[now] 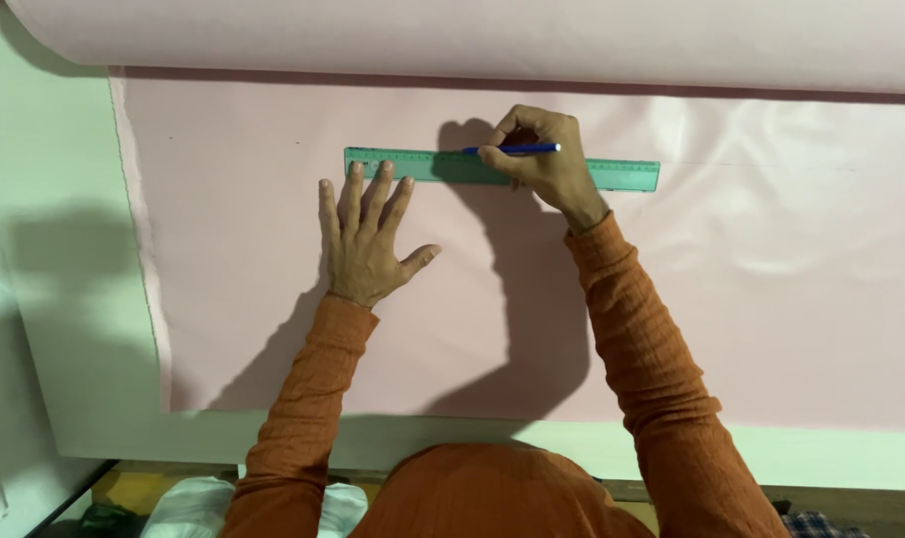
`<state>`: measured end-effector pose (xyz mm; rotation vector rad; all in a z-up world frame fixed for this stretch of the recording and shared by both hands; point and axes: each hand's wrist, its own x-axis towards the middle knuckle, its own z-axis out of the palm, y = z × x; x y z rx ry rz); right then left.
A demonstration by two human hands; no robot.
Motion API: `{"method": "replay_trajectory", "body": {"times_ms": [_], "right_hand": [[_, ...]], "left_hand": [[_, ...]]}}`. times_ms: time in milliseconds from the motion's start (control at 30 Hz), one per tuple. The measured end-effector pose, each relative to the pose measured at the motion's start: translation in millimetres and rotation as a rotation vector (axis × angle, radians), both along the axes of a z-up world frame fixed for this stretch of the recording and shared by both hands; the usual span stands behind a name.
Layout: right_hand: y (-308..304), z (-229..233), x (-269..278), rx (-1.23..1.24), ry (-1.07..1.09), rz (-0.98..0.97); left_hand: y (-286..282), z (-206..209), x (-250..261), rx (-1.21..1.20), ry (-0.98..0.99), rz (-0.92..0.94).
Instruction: Measuring and marking a roll of pink leather using a ruler and a pen.
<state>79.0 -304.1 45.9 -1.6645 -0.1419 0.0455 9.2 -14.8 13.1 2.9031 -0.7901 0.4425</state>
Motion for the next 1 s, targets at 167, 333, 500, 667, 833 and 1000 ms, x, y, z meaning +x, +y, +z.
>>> {"method": "replay_trajectory", "body": {"times_ms": [167, 333, 500, 667, 833, 1000], "right_hand": [[5.9, -18.6, 9.4, -0.038, -0.007, 0.046], [3.7, -18.3, 9.4, -0.022, -0.006, 0.026], [-48.3, -24.6, -5.5, -0.242, -0.025, 0.021], [-175.8, 3.0, -50.1, -0.329, 0.136, -0.072], [-271.0, 28.1, -121.1, -0.146, 0.051, -0.167], [-229.3, 77.8, -202.3, -0.007, -0.025, -0.712]], "left_hand": [[0.3, 2.1, 0.5, 0.003, -0.001, 0.004], [-2.0, 4.1, 1.3, -0.027, 0.015, -0.018], [0.6, 0.6, 0.0, 0.002, 0.021, -0.008], [1.8, 0.4, 0.9, -0.002, 0.016, -0.011], [5.9, 2.3, 2.0, 0.074, 0.115, -0.007], [6.3, 5.9, 0.8, -0.100, 0.070, -0.050]]}}
